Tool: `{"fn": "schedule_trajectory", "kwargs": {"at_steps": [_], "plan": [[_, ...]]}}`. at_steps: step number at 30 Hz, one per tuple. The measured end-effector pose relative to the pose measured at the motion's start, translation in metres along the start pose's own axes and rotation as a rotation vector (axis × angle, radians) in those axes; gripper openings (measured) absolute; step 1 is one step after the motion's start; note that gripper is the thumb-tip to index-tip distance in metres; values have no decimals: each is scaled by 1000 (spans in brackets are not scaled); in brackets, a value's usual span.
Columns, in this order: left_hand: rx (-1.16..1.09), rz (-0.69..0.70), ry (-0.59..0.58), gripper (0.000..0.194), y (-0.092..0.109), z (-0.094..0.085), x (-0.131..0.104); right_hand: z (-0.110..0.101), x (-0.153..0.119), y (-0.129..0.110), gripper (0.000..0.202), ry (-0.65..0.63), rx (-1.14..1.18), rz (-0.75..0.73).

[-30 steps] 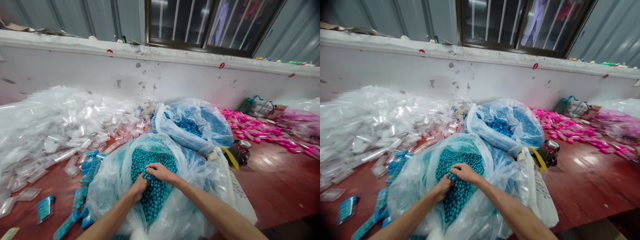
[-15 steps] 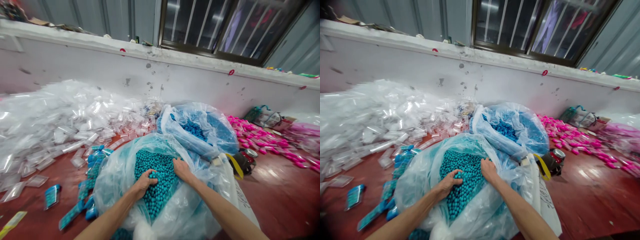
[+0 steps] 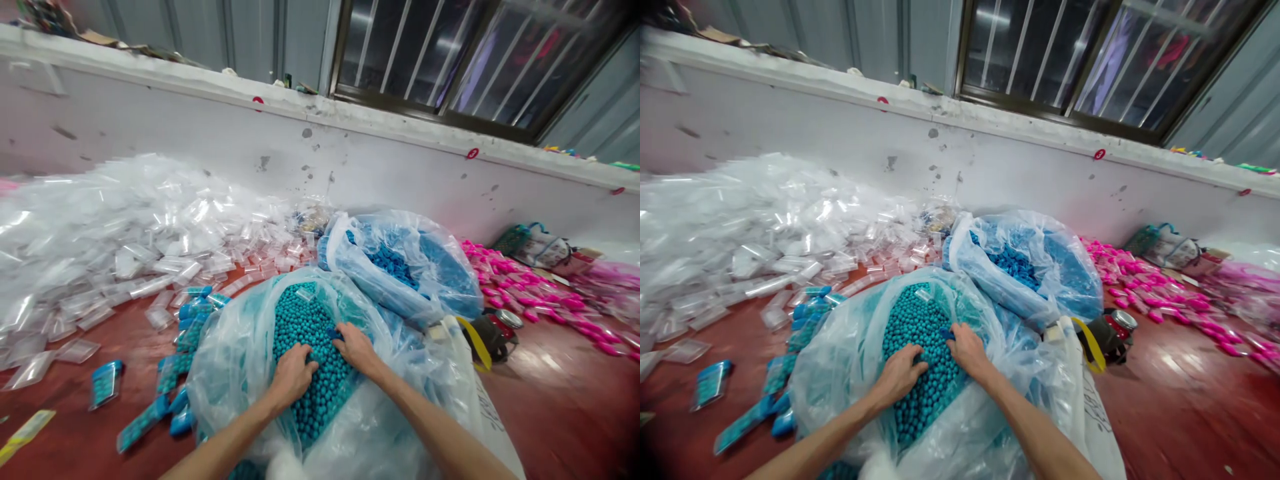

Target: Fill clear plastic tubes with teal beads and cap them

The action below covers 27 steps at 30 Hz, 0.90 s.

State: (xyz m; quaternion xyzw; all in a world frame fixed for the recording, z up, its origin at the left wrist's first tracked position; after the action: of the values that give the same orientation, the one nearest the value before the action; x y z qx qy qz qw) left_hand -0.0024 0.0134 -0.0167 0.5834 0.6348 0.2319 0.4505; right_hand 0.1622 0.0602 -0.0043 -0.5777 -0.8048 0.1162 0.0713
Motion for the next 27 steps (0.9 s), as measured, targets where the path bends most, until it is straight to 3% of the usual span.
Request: {"fn": "schedule_trajectory", "kwargs": {"at_steps": [4,9,13,16,20,24,27], "plan": [[-178,-167,-114,20,-3,-2,10,-6,-2,-10,14,-8,174,-42],[-319,-301,-282,42,-9,2,12,1,-9,-20,16,-97,-142,-103],[-406,-300,-305,45,-10,2,9,7,-15,-17,18,-122,-252,-141],[-475,-271,-342,45,-8,1,8,-4,-14,-13,15,-38,-273,-100],[-530,-253,-373,48,-9,-1,7,-21,-9,-16,20,53,-87,-32],[-587,-248,-402,50,-7,0,4,-13,-6,-23,35,49,222,-224],[-590,-269,-357,44,-6,2,4,1,-9,-24,47,-49,298,-382]]}}
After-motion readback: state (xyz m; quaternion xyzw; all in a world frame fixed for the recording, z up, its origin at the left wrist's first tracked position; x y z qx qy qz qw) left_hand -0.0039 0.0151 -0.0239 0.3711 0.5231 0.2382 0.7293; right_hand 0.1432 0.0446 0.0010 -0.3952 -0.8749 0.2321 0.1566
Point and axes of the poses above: each hand's wrist, its own x-axis towards the middle knuckle, its own z-axis out of the palm, y = z × x, the point moved 3 cm from there along x, towards the middle knuckle, and after that the axes turned 3 degrees about -z, right-handed, at the moved point
